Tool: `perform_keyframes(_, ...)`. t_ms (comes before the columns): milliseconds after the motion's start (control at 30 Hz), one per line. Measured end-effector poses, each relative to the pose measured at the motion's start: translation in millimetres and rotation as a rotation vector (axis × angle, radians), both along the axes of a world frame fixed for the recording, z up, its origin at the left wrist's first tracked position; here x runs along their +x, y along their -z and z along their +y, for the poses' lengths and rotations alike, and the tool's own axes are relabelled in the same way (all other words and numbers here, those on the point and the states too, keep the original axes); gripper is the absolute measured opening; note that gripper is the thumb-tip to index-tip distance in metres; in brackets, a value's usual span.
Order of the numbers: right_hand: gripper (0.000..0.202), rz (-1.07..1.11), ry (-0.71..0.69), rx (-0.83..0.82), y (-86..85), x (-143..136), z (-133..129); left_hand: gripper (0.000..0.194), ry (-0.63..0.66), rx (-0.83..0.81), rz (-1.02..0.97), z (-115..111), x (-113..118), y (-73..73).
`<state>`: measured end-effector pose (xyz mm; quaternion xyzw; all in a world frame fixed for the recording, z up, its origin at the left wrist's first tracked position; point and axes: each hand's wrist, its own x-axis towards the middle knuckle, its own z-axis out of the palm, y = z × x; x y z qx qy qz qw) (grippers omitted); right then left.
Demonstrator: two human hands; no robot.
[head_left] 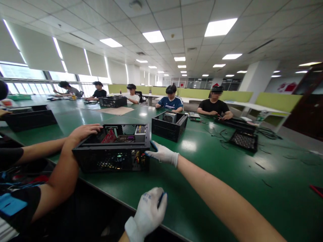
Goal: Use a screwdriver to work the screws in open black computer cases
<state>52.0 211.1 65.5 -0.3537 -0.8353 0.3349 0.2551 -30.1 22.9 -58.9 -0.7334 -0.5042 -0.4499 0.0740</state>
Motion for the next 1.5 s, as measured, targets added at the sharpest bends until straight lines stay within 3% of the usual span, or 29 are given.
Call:
perform_keyframes(67, 0.102, -0.129, 0.042, 0.049, 4.9, 10, 9, 0.021, -0.033, -0.051, -0.017, 5, 0, 16.6)
perform_keyframes(133, 0.104, -0.230, 0.090, 0.120, 6.4, 23, 24, 0.017, -0.059, -0.090, -0.026, 9, -1, 23.9)
perform_keyframes(433, 0.086, -0.574, 0.405, 0.356, -20.7, 77, 138, 0.010, -0.133, -0.060, -0.074, 14, 7, 22.0)
perform_keyframes(667, 0.081, -0.737, 0.461, 0.409, -26.6, 73, 206, 0.008, -0.216, -0.032, -0.023, 14, 10, 31.6)
perform_keyframes(867, 0.055, -0.812, 0.492, 0.424, -21.7, 59, 228, 0.015, -0.237, -0.156, -0.047, 16, 13, 24.4)
perform_keyframes(1033, 0.046, -0.862, 0.519, 0.466, -28.7, 58, 222, 0.019, -0.222, -0.183, -0.034, 15, 12, 19.1)
perform_keyframes(1167, 0.048, -0.867, 0.496, 0.521, -32.1, 69, 193, 0.013, -0.220, -0.112, -0.022, 15, 10, 21.8)
perform_keyframes(1333, 0.056, -0.840, 0.438, 0.606, -29.6, 99, 126, 0.010, -0.201, -0.051, -0.007, 14, 9, 21.8)
perform_keyframes(1500, 0.056, -0.813, 0.370, 0.666, -32.6, 134, 43, 0.014, -0.191, -0.116, -0.003, 13, 8, 20.3)
